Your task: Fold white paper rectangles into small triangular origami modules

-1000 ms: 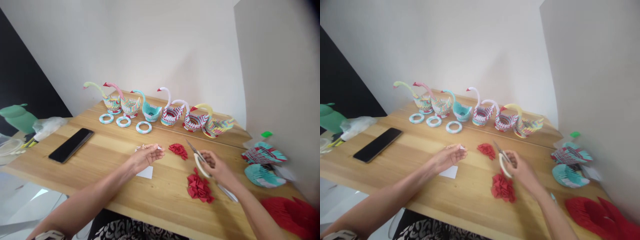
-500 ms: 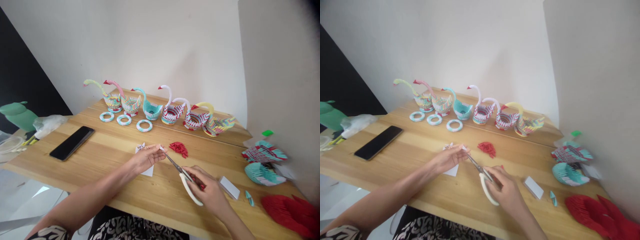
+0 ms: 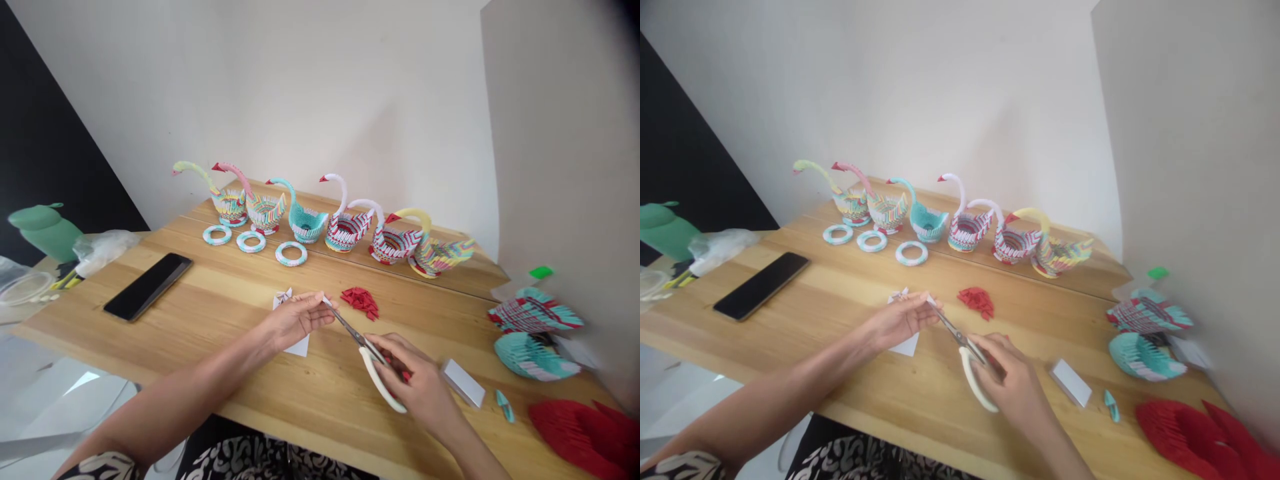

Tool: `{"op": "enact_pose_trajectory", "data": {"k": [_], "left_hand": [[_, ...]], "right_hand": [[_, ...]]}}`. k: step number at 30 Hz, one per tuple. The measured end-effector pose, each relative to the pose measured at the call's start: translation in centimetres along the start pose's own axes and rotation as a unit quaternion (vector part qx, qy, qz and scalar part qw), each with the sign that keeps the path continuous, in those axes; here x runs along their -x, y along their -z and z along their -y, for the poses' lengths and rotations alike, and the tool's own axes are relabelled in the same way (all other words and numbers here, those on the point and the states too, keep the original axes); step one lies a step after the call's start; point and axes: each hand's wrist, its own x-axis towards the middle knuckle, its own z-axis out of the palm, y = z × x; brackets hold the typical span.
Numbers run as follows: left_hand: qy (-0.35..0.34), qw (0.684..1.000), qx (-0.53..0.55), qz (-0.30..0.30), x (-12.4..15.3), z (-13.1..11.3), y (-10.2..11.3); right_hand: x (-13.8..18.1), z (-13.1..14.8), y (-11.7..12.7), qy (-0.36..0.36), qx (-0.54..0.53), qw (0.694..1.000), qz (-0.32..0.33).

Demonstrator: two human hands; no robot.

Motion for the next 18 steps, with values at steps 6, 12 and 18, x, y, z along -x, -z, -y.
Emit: {"op": "enact_pose_trajectory", "data": {"k": [6,12,18], "left_hand": [[-0.007,1.0,-0.019,0.0,-0.1,0.1,0.2],[-0.072,0.989,-0.131,0.002,-0.1,0.1,0.2],[-0.107,0.98,-0.164,-0.011,0.1,-0.2,-0.5]], "right_hand": [[0.3,-0.2,0.1,0.016,0.016,1.0,-0.016],[0.9,0.4,-0.8,0.049,0.093,0.991,-0.079],[0.2,0.7,-0.9,-0.032,-0.028,0.999,-0.024]]}}
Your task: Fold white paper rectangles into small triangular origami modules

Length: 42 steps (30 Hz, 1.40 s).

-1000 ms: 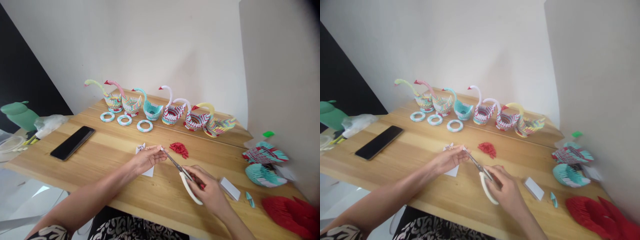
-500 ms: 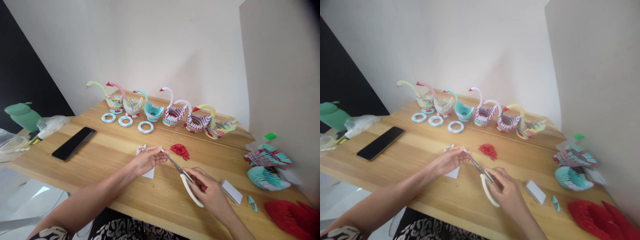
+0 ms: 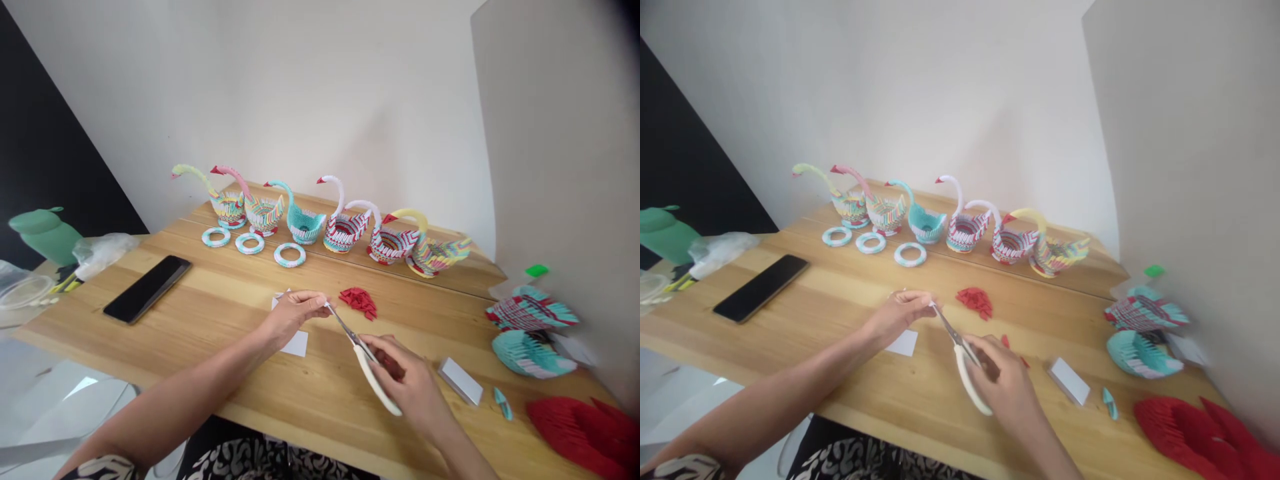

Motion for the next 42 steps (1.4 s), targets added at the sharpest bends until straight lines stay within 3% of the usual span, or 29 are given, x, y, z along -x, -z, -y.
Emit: {"op": "enact_pose_trajectory", "data": {"k": [4,16,24,32,39,42], "left_hand": [[0.029,0.996,0.08,-0.01,0.0,-0.2,0.1],[0.078,0.989,0.129,0.0,-0.1,0.3,0.4],[0.075,0.991,0.107,0.001,-0.2,0.3,0.5],[0.017,0.998,0.061,-0.009,-0.4,0.8,0.7],[0.03,0.997,0.077,-0.006,-0.3,0.6,0.6],[0.044,0.995,0.091,-0.021,-0.3,0.4,0.6]], "right_hand": [[-0.2,-0.5,0.8,-0.063,-0.077,0.994,0.052],[-0.3,-0.8,0.6,-0.055,-0.067,0.995,0.049],[-0.4,-1.3,0.4,-0.041,-0.032,0.997,0.055],[0.5,0.6,-1.1,0.072,0.118,0.988,-0.07],[-0.7,1.0,-0.9,-0.042,-0.023,0.999,0.022],[-0.4,0.9,-0.4,-0.017,-0.009,1.0,0.019]]}}
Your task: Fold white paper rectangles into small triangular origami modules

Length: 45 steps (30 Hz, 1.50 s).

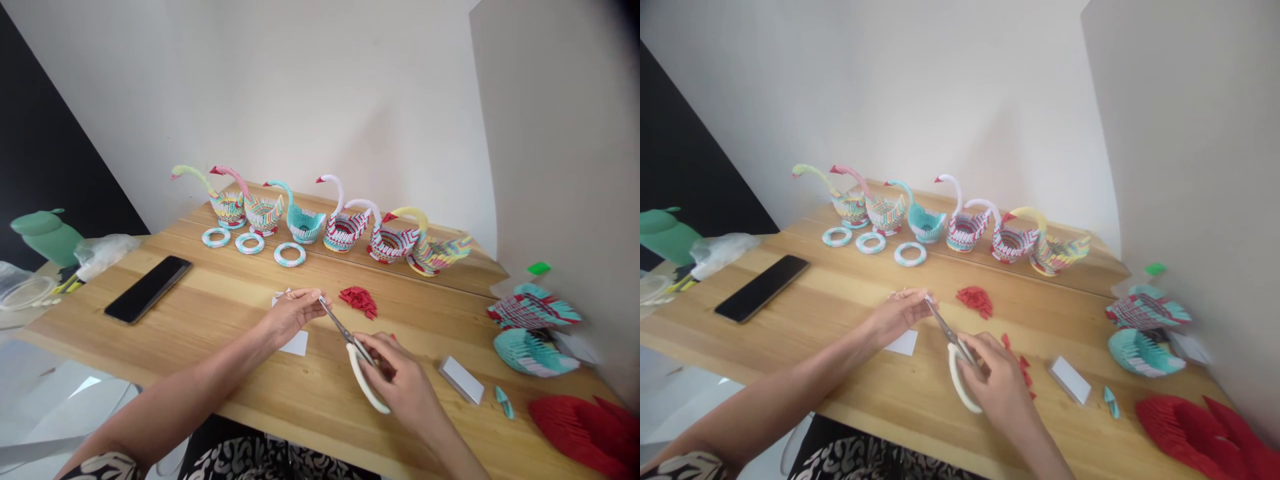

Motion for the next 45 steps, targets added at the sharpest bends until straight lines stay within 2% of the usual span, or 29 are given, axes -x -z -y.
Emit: {"op": "enact_pose_trajectory", "data": {"k": [3,9,19,24,26,30,34,39,45], "left_hand": [[0.008,1.0,0.013,-0.01,0.0,-0.1,0.1],[0.02,1.0,0.024,0.0,0.0,-0.1,0.1],[0.038,0.999,0.019,0.014,0.0,0.0,0.1],[0.02,0.999,-0.008,0.026,-0.1,-0.1,0.2],[0.004,0.999,-0.028,0.026,-0.1,-0.2,0.1],[-0.01,0.998,-0.06,0.022,-0.1,-0.2,0.1],[-0.003,0.999,-0.04,0.02,-0.2,-0.3,0.3],[0.013,1.0,-0.001,0.012,-0.2,-0.6,0.4],[0.024,1.0,0.009,0.017,0.0,-0.7,0.1]], "right_hand": [[0.5,-0.2,0.4,0.028,0.013,0.999,-0.008],[0.6,-0.6,0.4,0.014,-0.013,1.0,-0.021],[0.3,-0.8,0.3,0.017,0.021,1.0,-0.01],[0.6,-0.6,-0.5,0.091,0.116,0.985,-0.092],[0.4,-0.6,-0.8,0.107,0.132,0.98,-0.106],[-0.2,-0.7,-0.7,0.062,0.069,0.994,-0.058],[-0.2,-0.5,0.4,-0.005,0.011,1.0,-0.01],[0.5,-0.1,1.4,-0.017,-0.019,1.0,0.01],[0.4,-0.2,1.0,-0.025,-0.021,0.999,0.009]]}}
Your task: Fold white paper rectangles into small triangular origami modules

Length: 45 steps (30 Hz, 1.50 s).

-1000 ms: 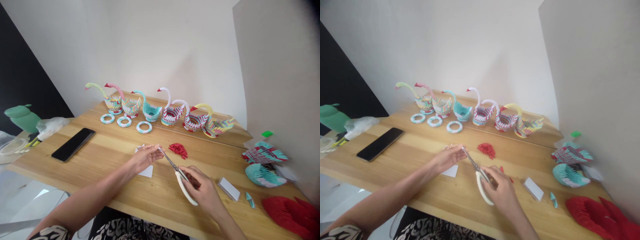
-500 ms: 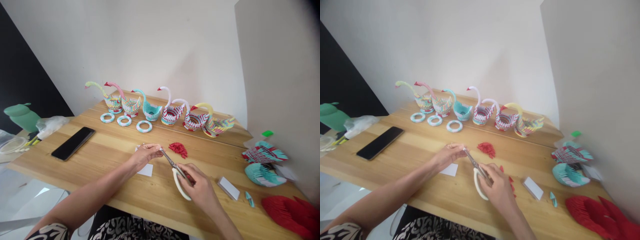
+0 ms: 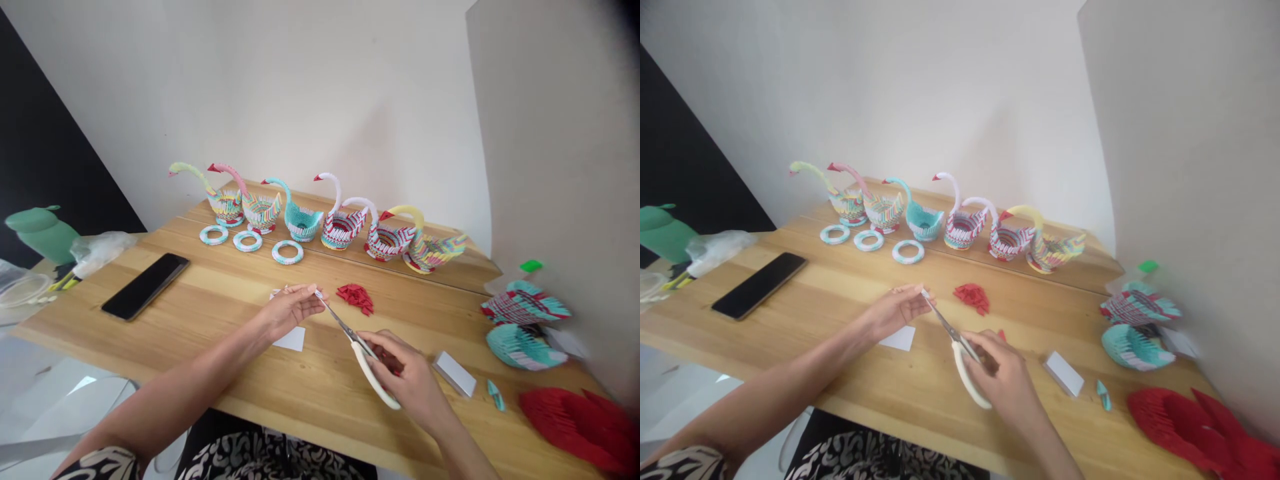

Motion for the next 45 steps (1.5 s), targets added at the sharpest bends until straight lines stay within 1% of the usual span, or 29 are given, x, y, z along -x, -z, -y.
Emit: {"op": "enact_pose_trajectory", "data": {"k": [6,9,12,14,15,17,19,21,22,25,26,28,30,31,32,33,34,35,36,37,38,40,41,43,45], "left_hand": [[0.014,1.0,-0.001,0.003,0.1,0.3,-0.2],[0.005,1.0,-0.015,0.007,-0.1,0.6,-0.2],[-0.019,1.0,-0.024,0.002,-0.3,0.7,0.1],[-0.028,0.999,-0.025,-0.008,-0.5,0.6,0.3],[-0.03,0.999,-0.024,-0.015,-0.5,0.5,0.4],[-0.037,0.999,-0.016,-0.029,-0.5,0.2,0.4],[-0.041,0.999,-0.008,-0.029,-0.4,0.0,0.3],[-0.04,0.999,0.0,-0.024,-0.3,-0.1,0.2],[-0.038,0.999,0.004,-0.024,-0.3,-0.1,0.1],[-0.038,0.999,0.009,-0.022,-0.3,0.1,0.1],[-0.039,0.999,0.007,-0.017,-0.3,0.2,0.0],[-0.039,0.999,-0.003,-0.008,-0.3,0.3,-0.1],[-0.042,0.999,-0.022,-0.004,-0.2,0.4,-0.3],[-0.045,0.998,-0.038,-0.004,-0.1,0.3,-0.5],[-0.051,0.997,-0.061,-0.005,0.0,0.3,-0.7],[-0.06,0.994,-0.091,-0.008,0.1,0.3,-0.9],[-0.071,0.989,-0.127,-0.011,0.3,0.2,-1.1],[-0.084,0.982,-0.168,-0.014,0.4,0.2,-1.3],[-0.099,0.972,-0.21,-0.014,0.5,0.2,-1.4],[-0.118,0.96,-0.253,-0.013,0.7,0.3,-1.5],[-0.139,0.946,-0.292,-0.008,0.8,0.4,-1.5],[-0.184,0.918,-0.352,-0.002,0.9,0.7,-1.5],[-0.203,0.905,-0.373,-0.004,1.0,1.0,-1.4],[-0.225,0.887,-0.402,-0.018,0.9,1.3,-1.2],[-0.235,0.874,-0.424,-0.036,0.8,1.2,-1.0]], "right_hand": [[-0.4,-0.6,-0.3,0.014,0.029,0.999,-0.007],[-0.3,-0.1,-1.1,0.059,0.081,0.994,-0.039],[0.0,0.7,-2.0,0.111,0.145,0.981,-0.072],[-0.1,0.7,-1.7,0.126,0.159,0.977,-0.066],[-0.4,0.4,-1.2,0.128,0.156,0.978,-0.059],[-1.3,-1.3,0.7,0.111,0.147,0.982,-0.046],[-2.9,-4.1,3.2,0.072,0.154,0.981,-0.093],[-4.6,-7.6,5.8,0.012,0.187,0.971,-0.15],[-5.3,-9.3,6.9,-0.013,0.203,0.966,-0.158],[-6.7,-13.7,9.2,-0.083,0.253,0.954,-0.137],[-7.0,-14.6,9.5,-0.096,0.27,0.95,-0.125],[-7.2,-15.3,9.6,-0.089,0.302,0.944,-0.098],[-7.3,-14.1,8.8,-0.046,0.315,0.943,-0.092],[-7.2,-12.7,8.0,-0.017,0.307,0.947,-0.097],[-7.2,-11.0,7.0,0.008,0.281,0.951,-0.125],[-7.1,-9.0,5.7,0.03,0.238,0.961,-0.137],[-7.0,-6.9,4.4,0.049,0.18,0.975,-0.118],[-6.8,-4.9,2.9,0.062,0.112,0.989,-0.069],[-6.7,-3.0,1.5,0.067,0.049,0.996,-0.022],[-6.6,-1.5,0.2,0.076,0.002,0.997,0.009],[-6.6,-0.4,-0.9,0.083,-0.033,0.996,0.018],[-6.7,0.7,-2.6,0.085,-0.082,0.993,0.012],[-6.8,0.8,-3.2,0.079,-0.092,0.993,-0.006],[-7.0,0.7,-3.8,0.06,-0.098,0.993,-0.041],[-7.5,0.7,-3.9,0.047,-0.105,0.991,-0.062]]}}
